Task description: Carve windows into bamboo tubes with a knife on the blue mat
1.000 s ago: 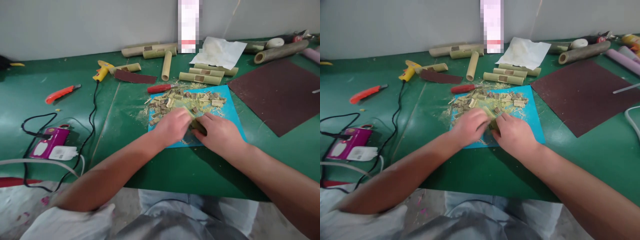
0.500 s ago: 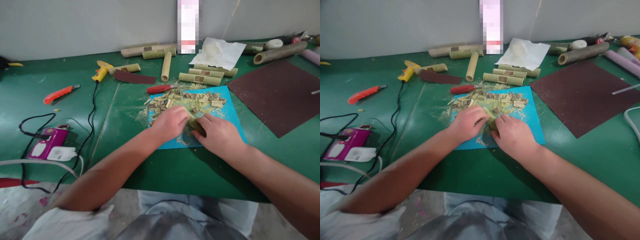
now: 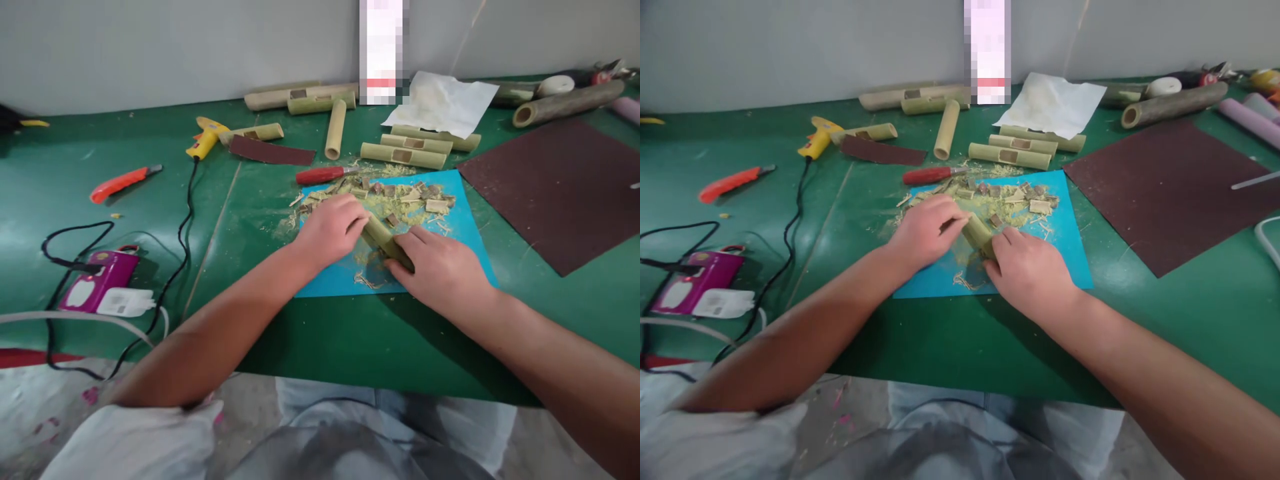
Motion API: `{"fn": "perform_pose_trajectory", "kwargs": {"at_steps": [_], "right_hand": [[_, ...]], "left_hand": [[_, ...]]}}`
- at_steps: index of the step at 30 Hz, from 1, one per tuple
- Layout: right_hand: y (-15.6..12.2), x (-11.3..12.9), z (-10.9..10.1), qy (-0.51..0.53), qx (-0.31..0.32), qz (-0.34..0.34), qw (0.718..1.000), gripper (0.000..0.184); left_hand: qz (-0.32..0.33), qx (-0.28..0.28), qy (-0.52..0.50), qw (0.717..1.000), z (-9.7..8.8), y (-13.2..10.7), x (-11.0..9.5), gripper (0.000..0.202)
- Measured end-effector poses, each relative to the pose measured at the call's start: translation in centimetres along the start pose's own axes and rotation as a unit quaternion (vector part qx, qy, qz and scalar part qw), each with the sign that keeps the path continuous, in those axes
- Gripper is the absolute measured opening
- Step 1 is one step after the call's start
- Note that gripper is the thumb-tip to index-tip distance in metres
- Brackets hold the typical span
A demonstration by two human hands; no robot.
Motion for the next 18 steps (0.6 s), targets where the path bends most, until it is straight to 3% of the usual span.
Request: {"fn": "perform_pose_trajectory", "kwargs": {"at_steps": [4, 8, 18], "right_hand": [[0.03, -0.01, 0.14, -0.005, 0.004, -0.002, 1.0, 0.017], [0.03, 0.0, 0.15, -0.006, 0.0, -0.002, 1.0, 0.018], [-0.06, 0.19, 0.23, -0.015, -0.007, -0.01, 1.0, 0.018]], "left_hand": [[0.016, 0.014, -0.004, 1.0, 0.08, 0.04, 0.02, 0.026], [0.006, -0.008, 0.01, 1.0, -0.08, 0.01, 0.21, 0.026], [0.025, 0.025, -0.002, 0.999, 0.18, -0.05, -0.4, 0.026]]}}
Point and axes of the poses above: each hand's wrist, its own y-axis towards the middle knuckle, its own z-axis out of the palm, x = y × z, the point moved 3 cm from there along y, towards the middle knuckle, and after that the axes turned 8 degrees about y, right-handed, at the moved point
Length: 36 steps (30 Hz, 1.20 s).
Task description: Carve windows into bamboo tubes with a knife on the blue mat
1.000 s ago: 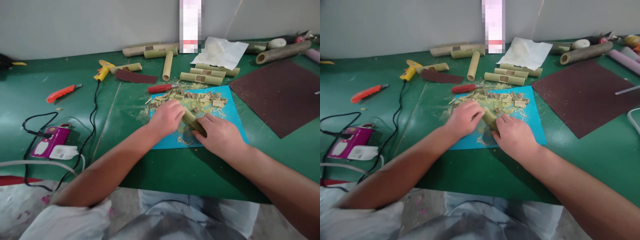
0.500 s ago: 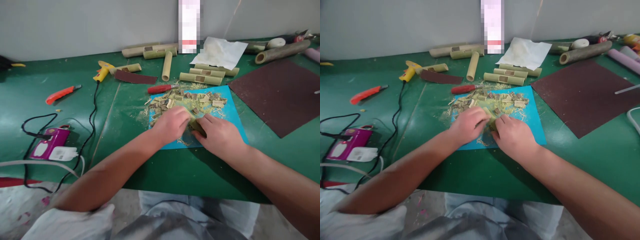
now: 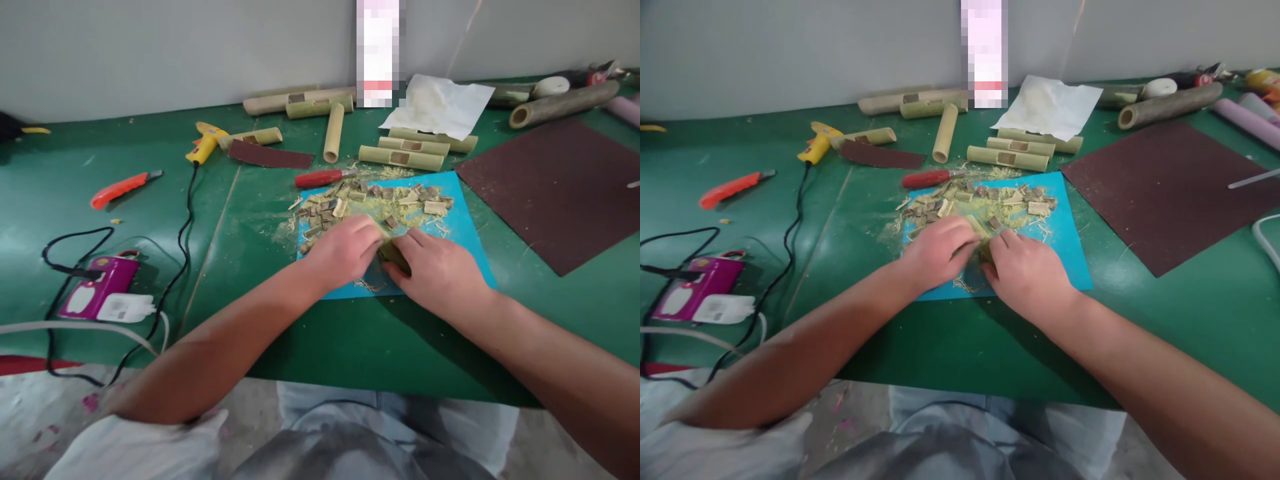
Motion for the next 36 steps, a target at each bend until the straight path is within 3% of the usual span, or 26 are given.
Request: {"fn": "perform_pose_trajectory", "kwargs": {"at_steps": [5, 13, 19, 23, 26, 30, 34, 36], "right_hand": [[-0.2, -0.2, -0.1, 0.008, -0.022, 0.008, 1.0, 0.027], [-0.1, -0.7, -0.3, 0.001, -0.05, -0.016, 0.999, 0.017], [-0.1, -0.6, -0.2, 0.0, -0.031, -0.02, 0.999, 0.022], [-0.1, -0.7, -0.3, 0.01, -0.019, -0.006, 1.0, 0.021], [0.0, -0.7, -0.3, 0.007, -0.01, -0.001, 1.0, 0.021], [0.1, -0.6, -0.2, 0.002, -0.008, 0.0, 1.0, 0.022], [0.0, -0.5, -0.2, -0.003, -0.01, -0.01, 1.0, 0.022], [0.0, -0.5, -0.3, -0.001, -0.011, -0.006, 1.0, 0.023]], "left_hand": [[-0.024, -0.02, 0.013, 0.999, -0.3, -0.2, 0.8, 0.023], [-0.066, -0.039, 0.023, 0.997, -0.3, -0.3, 1.7, 0.018], [-0.002, -0.037, -0.012, 0.999, 0.1, -0.2, 0.2, 0.02], [-0.026, -0.049, 0.001, 0.998, 0.2, -0.1, 0.0, 0.026], [-0.004, -0.028, -0.023, 0.999, 0.3, -0.2, -0.2, 0.025], [-0.022, -0.054, -0.02, 0.998, 0.1, -0.2, 0.0, 0.024], [0.004, -0.019, -0.033, 0.999, 0.5, -0.2, -0.3, 0.024], [-0.014, -0.033, -0.016, 0.999, 0.5, -0.2, -0.2, 0.024]]}}
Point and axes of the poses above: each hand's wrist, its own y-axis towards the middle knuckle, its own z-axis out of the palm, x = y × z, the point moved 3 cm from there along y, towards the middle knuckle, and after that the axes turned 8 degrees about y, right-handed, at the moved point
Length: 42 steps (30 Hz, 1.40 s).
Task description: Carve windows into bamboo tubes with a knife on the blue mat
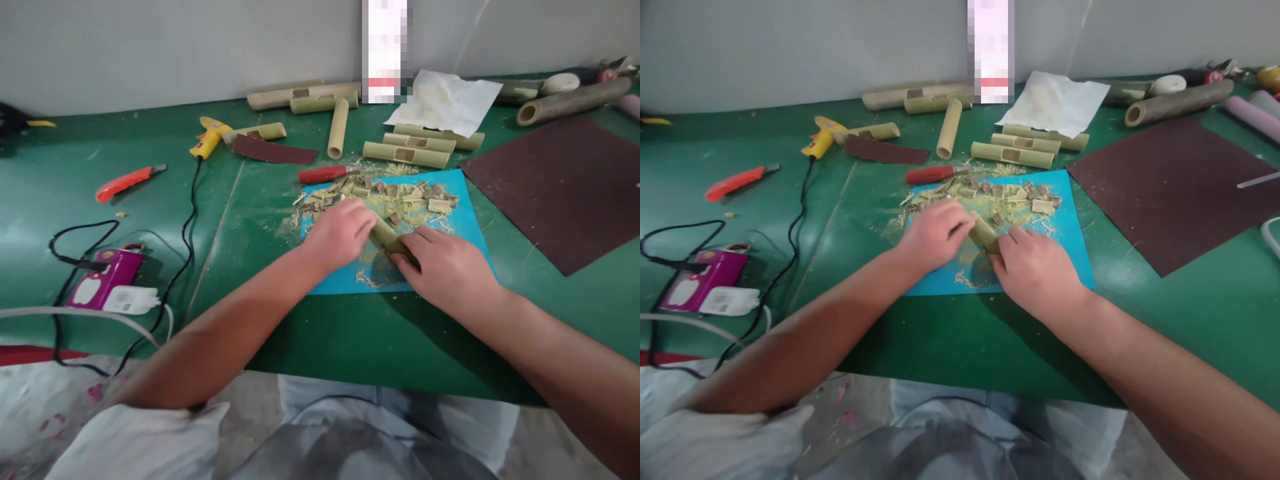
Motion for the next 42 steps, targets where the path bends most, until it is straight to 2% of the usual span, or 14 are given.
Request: {"fn": "perform_pose_trajectory", "kwargs": {"at_steps": [5, 8, 12, 15, 19, 23, 26, 30, 33, 37, 42], "right_hand": [[0.0, 0.06, -0.02, 0.004, -0.005, -0.008, 1.0, 0.022], [-0.02, 0.12, 0.02, -0.002, -0.013, -0.012, 1.0, 0.021], [-0.05, 0.11, 0.14, -0.003, -0.011, -0.017, 1.0, 0.021], [-0.05, 0.04, 0.09, 0.003, -0.01, -0.006, 1.0, 0.022], [-0.03, 0.16, 0.02, 0.01, -0.004, -0.012, 1.0, 0.022], [0.02, 0.19, -0.05, 0.009, -0.003, -0.001, 1.0, 0.021], [0.04, 0.24, -0.11, 0.004, 0.004, -0.005, 1.0, 0.02], [-0.01, 0.19, -0.21, 0.001, 0.002, -0.002, 1.0, 0.02], [-0.07, 0.27, -0.14, -0.005, -0.006, -0.017, 1.0, 0.019], [-0.12, 0.4, 0.04, -0.008, -0.021, -0.032, 0.999, 0.019], [-0.17, 0.62, 0.12, -0.014, -0.032, -0.05, 0.998, 0.016]], "left_hand": [[0.028, 0.01, -0.006, 1.0, -0.03, -0.01, -0.17, 0.026], [-0.005, -0.019, 0.018, 1.0, -0.24, 0.01, 0.06, 0.027], [0.017, 0.026, 0.004, 1.0, 0.08, 0.04, -0.24, 0.029], [-0.014, -0.002, 0.013, 1.0, -0.11, 0.08, -0.09, 0.027], [0.011, 0.029, -0.009, 0.999, 0.07, 0.05, -0.3, 0.026], [-0.016, 0.009, 0.012, 1.0, -0.08, -0.04, -0.1, 0.026], [0.019, 0.042, -0.002, 0.999, 0.07, -0.13, -0.29, 0.027], [-0.018, 0.004, 0.016, 1.0, -0.26, -0.1, 0.13, 0.025], [0.016, 0.03, -0.004, 0.999, -0.17, -0.04, 0.1, 0.026], [-0.023, -0.003, 0.014, 1.0, -0.48, -0.01, 0.66, 0.024], [-0.015, 0.011, 0.001, 1.0, -0.45, -0.03, 0.47, 0.023]]}}
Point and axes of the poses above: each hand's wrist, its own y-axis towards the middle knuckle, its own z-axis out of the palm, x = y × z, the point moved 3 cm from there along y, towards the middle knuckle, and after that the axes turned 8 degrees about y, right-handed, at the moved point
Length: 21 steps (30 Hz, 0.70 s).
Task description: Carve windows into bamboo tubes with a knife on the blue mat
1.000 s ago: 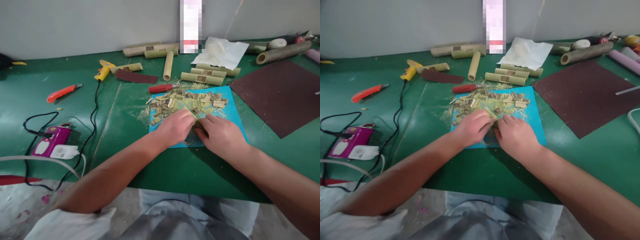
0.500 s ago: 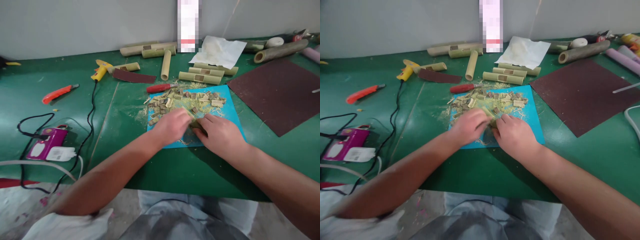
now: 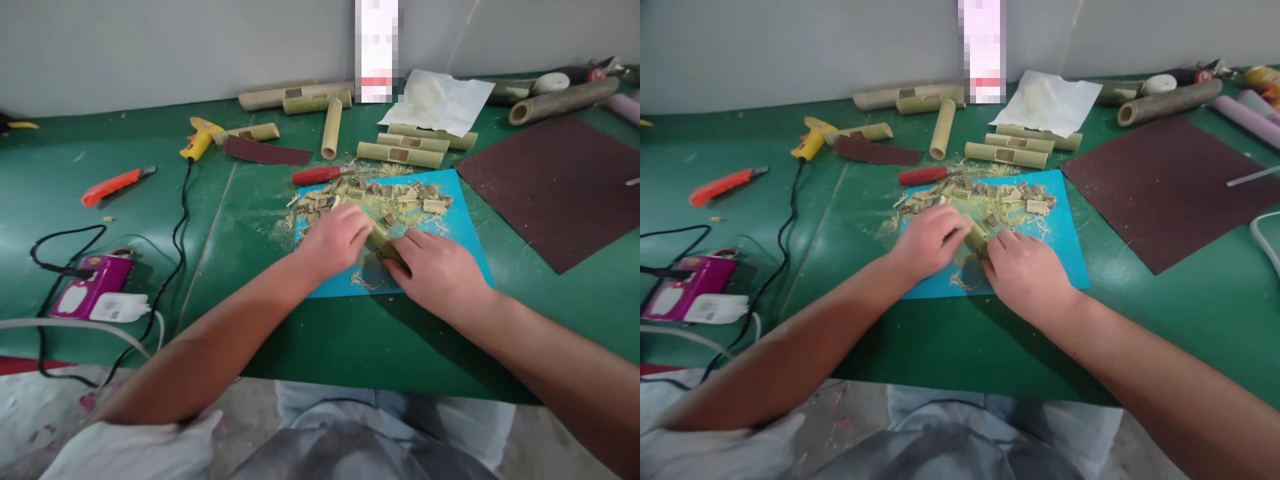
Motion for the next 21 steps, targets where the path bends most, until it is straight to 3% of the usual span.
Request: {"fn": "perform_pose_trajectory", "kwargs": {"at_steps": [12, 21], "right_hand": [[-0.02, 0.06, 0.03, 0.005, -0.006, -0.012, 1.0, 0.015], [0.03, -0.15, -0.06, 0.025, 0.017, 0.024, 0.999, 0.017]], "left_hand": [[0.001, -0.002, 0.003, 1.0, -0.13, -0.01, 0.15, 0.026], [-0.024, -0.003, -0.039, 0.999, -0.2, 0.08, -0.14, 0.019]]}}
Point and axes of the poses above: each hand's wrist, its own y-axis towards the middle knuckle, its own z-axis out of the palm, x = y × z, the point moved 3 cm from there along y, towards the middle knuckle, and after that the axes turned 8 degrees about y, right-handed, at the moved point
